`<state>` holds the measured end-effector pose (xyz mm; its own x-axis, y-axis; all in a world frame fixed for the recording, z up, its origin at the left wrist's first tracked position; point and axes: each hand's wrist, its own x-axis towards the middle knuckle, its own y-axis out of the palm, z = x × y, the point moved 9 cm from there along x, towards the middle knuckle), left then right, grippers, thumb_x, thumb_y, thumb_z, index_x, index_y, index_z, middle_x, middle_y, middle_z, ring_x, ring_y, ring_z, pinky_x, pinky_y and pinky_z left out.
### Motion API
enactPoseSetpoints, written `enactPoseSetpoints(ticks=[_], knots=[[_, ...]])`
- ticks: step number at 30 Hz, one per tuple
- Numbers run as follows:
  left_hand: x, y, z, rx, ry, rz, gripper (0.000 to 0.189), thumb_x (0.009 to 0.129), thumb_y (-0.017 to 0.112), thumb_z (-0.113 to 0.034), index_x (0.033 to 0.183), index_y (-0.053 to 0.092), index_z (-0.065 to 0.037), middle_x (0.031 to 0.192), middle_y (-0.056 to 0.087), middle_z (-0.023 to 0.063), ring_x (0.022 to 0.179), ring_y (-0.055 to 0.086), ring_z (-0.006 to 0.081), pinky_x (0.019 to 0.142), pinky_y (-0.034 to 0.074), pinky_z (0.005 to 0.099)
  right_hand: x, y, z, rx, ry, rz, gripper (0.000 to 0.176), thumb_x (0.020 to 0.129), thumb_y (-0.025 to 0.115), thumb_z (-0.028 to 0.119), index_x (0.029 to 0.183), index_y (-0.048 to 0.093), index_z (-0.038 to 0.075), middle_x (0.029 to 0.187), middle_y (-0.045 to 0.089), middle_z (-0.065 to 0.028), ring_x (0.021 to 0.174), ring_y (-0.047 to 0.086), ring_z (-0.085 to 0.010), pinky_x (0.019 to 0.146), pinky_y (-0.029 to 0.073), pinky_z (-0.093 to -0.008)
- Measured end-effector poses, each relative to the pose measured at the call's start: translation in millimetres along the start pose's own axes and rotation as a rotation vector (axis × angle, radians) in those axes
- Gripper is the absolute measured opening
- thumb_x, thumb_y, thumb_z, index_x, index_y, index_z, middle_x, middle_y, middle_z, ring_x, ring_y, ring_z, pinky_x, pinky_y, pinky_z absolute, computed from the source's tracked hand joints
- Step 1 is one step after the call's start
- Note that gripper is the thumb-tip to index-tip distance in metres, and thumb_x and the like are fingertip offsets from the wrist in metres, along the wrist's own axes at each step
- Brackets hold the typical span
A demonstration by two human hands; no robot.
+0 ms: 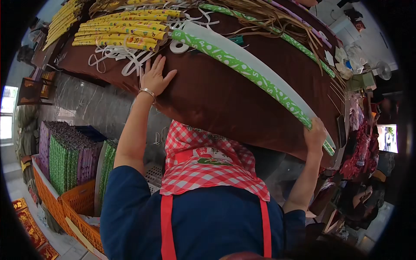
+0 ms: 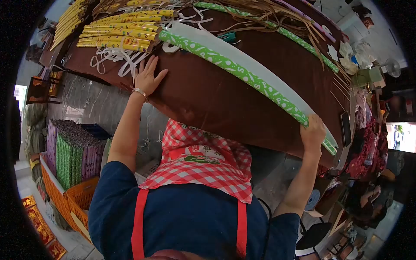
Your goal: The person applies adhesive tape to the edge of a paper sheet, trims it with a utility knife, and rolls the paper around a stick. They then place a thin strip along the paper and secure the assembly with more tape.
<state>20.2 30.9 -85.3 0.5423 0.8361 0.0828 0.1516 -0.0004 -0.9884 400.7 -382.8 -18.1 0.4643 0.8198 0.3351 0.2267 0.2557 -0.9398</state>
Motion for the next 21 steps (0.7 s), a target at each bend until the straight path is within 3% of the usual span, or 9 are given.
enactPoseSetpoints(ticks=[7,9,11,13,14,16,17,20,21], knots=[[-13,-7,-5,0.099,0.022,0.091,0.085,0.082,0.048,-0.07,0.149,0.029,-0.021,0.156,0.024,0.0023,0.142,0.022,0.0328,0.113,0.013,0.0549,-1,3,-4,-0.017,0.004,0.019,0.025,0.07,0.07,0.012,0.091,0.059,0.006,0.093,0.061,-0.0091,0.092,0.06,-0.0309,0.076,0.05,-0.0422],[-8,-2,-1,0.045,0.025,0.088,0.09,0.079,0.048,-0.074,0.148,0.031,-0.018,0.155,0.025,0.0055,0.142,0.02,0.0334,0.111,0.016,0.059,-6,0,-8,-0.03,0.006,-0.002,0.025,0.07,0.07,0.012,0.092,0.059,0.006,0.094,0.062,-0.0089,0.093,0.06,-0.0307,0.076,0.05,-0.0421],[-12,1,-9,0.038,0.009,0.017,0.082,0.081,0.054,-0.067,0.144,0.037,-0.018,0.153,0.03,0.0063,0.141,0.023,0.0334,0.109,0.02,0.0602,-7,-5,-9,0.001,-0.014,-0.044,0.026,0.07,0.07,0.012,0.093,0.059,0.006,0.097,0.062,-0.0089,0.094,0.06,-0.0307,0.076,0.05,-0.042],[-22,-20,-42,-0.015,0.122,-0.31,0.069,0.082,0.061,-0.056,0.137,0.046,-0.016,0.147,0.038,0.0081,0.138,0.031,0.0318,0.106,0.026,0.0599,-6,-1,-16,-0.004,0.005,-0.031,0.026,0.07,0.07,0.012,0.093,0.059,0.006,0.097,0.062,-0.0091,0.094,0.06,-0.0307,0.076,0.05,-0.0422],[-26,-20,-69,-0.139,0.237,-0.365,0.06,0.082,0.066,-0.049,0.129,0.052,-0.015,0.141,0.045,0.0087,0.134,0.038,0.0297,0.104,0.029,0.06,-6,2,-19,-0.008,0.007,-0.013,0.027,0.07,0.07,0.013,0.093,0.059,0.006,0.098,0.063,-0.0093,0.095,0.06,-0.0308,0.077,0.05,-0.0423],[-22,-7,-120,-0.26,0.376,-0.246,0.058,0.082,0.065,-0.05,0.127,0.054,-0.014,0.139,0.047,0.0084,0.132,0.04,0.028,0.103,0.029,0.0606,-1,-7,-14,-0.018,0.006,-0.054,0.027,0.069,0.071,0.012,0.093,0.06,0.006,0.098,0.063,-0.0097,0.095,0.06,-0.0309,0.077,0.05,-0.0423],[-22,-5,-143,-0.287,0.418,-0.184,0.061,0.083,0.064,-0.051,0.131,0.051,-0.015,0.143,0.043,0.0102,0.135,0.036,0.0327,0.103,0.028,0.063,3,-7,-13,-0.012,0.011,-0.035,0.027,0.069,0.071,0.012,0.093,0.06,0.006,0.098,0.063,-0.0099,0.095,0.06,-0.0309,0.077,0.05,-0.0423],[-33,9,-179,-0.046,0.48,-0.057,0.087,0.074,0.052,-0.076,0.14,0.045,-0.019,0.15,0.03,0.0175,0.139,0.024,0.0406,0.106,0.021,0.0656,4,-12,-8,-0.009,0.016,-0.015,0.026,0.07,0.07,0.013,0.093,0.06,0.006,0.099,0.063,-0.0099,0.095,0.06,-0.0308,0.078,0.05,-0.0422],[-36,8,-179,-0.046,0.48,-0.055,0.087,0.074,0.052,-0.076,0.14,0.045,-0.019,0.15,0.03,0.0175,0.139,0.024,0.0406,0.106,0.021,0.0656,5,-12,-7,-0.009,0.009,-0.015,0.025,0.071,0.07,0.013,0.093,0.06,0.006,0.099,0.063,-0.0097,0.095,0.06,-0.0307,0.078,0.05,-0.0422]])
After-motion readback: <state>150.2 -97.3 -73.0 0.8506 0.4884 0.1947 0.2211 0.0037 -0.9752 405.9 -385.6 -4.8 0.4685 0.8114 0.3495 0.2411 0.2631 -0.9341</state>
